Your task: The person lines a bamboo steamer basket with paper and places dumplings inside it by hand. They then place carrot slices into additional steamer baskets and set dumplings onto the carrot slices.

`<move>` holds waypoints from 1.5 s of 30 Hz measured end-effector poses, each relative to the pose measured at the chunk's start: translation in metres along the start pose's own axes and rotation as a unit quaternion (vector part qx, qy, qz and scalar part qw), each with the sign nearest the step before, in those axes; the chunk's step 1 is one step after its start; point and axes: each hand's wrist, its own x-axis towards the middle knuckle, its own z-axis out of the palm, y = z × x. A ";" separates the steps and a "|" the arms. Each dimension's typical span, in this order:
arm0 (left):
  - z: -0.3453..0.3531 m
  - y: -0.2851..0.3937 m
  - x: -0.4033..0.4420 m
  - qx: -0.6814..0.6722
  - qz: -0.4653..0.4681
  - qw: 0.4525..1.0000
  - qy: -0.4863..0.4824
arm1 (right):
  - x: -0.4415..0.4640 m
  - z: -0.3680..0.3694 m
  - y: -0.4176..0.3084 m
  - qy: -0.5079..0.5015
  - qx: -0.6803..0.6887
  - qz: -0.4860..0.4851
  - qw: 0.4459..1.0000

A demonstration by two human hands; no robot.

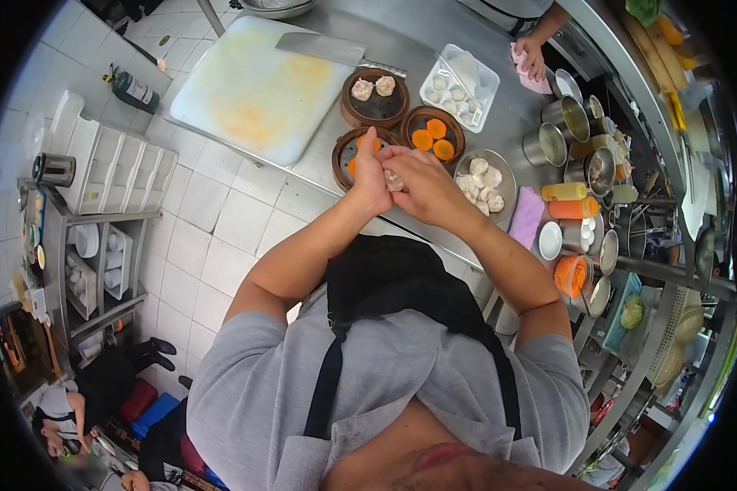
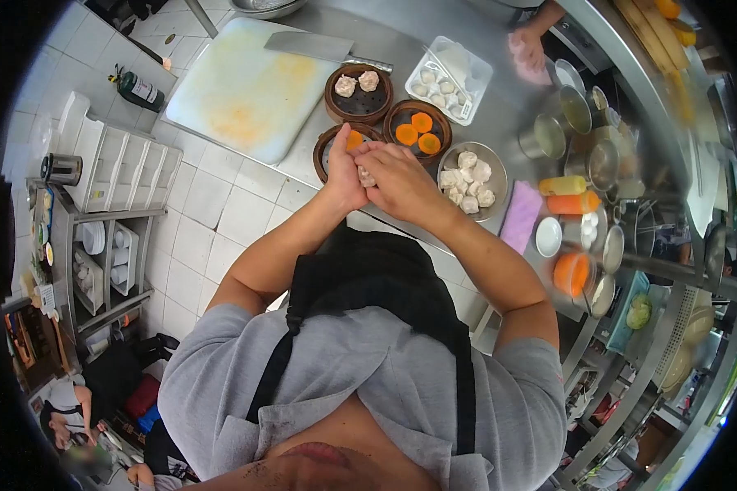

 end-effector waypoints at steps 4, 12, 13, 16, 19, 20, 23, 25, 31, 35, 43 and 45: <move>-0.002 0.036 -0.021 -0.109 -0.038 0.986 -0.122 | 0.033 -0.013 0.014 -0.078 0.042 0.056 0.994; -0.060 0.078 -0.052 -0.035 0.075 0.995 -0.050 | 0.109 0.038 0.107 0.047 0.035 0.052 0.997; -0.070 0.080 -0.055 -0.026 0.084 0.995 -0.042 | 0.115 0.048 0.116 0.054 0.021 0.053 0.997; -0.090 0.084 -0.066 -0.026 0.098 0.995 -0.019 | 0.125 0.053 0.117 0.006 0.022 0.095 0.995; -0.104 0.084 -0.074 -0.035 0.104 0.994 0.003 | 0.128 0.056 0.119 -0.038 0.035 0.135 0.990; -0.106 0.083 -0.075 -0.034 0.106 0.994 0.011 | 0.127 0.054 0.116 -0.027 0.050 0.162 0.985; -0.110 0.081 -0.071 -0.036 0.104 0.994 0.004 | 0.123 0.056 0.124 -0.014 0.057 0.185 0.981; -0.106 0.079 -0.067 -0.024 0.101 0.995 0.001 | 0.115 0.053 0.134 -0.008 0.049 0.182 0.982; -0.087 0.076 -0.058 0.035 0.097 0.994 -0.028 | 0.032 -0.026 0.139 0.166 0.128 0.247 0.946; -0.071 0.056 -0.041 0.076 0.062 0.993 -0.061 | -0.076 -0.069 0.159 0.169 0.026 0.312 0.935; -0.021 -0.008 -0.013 0.210 -0.008 0.971 -0.112 | -0.179 -0.075 0.122 0.021 -0.022 0.297 0.954; -0.009 -0.022 -0.014 0.239 -0.014 0.963 -0.121 | -0.179 -0.064 0.111 0.001 -0.101 0.267 0.958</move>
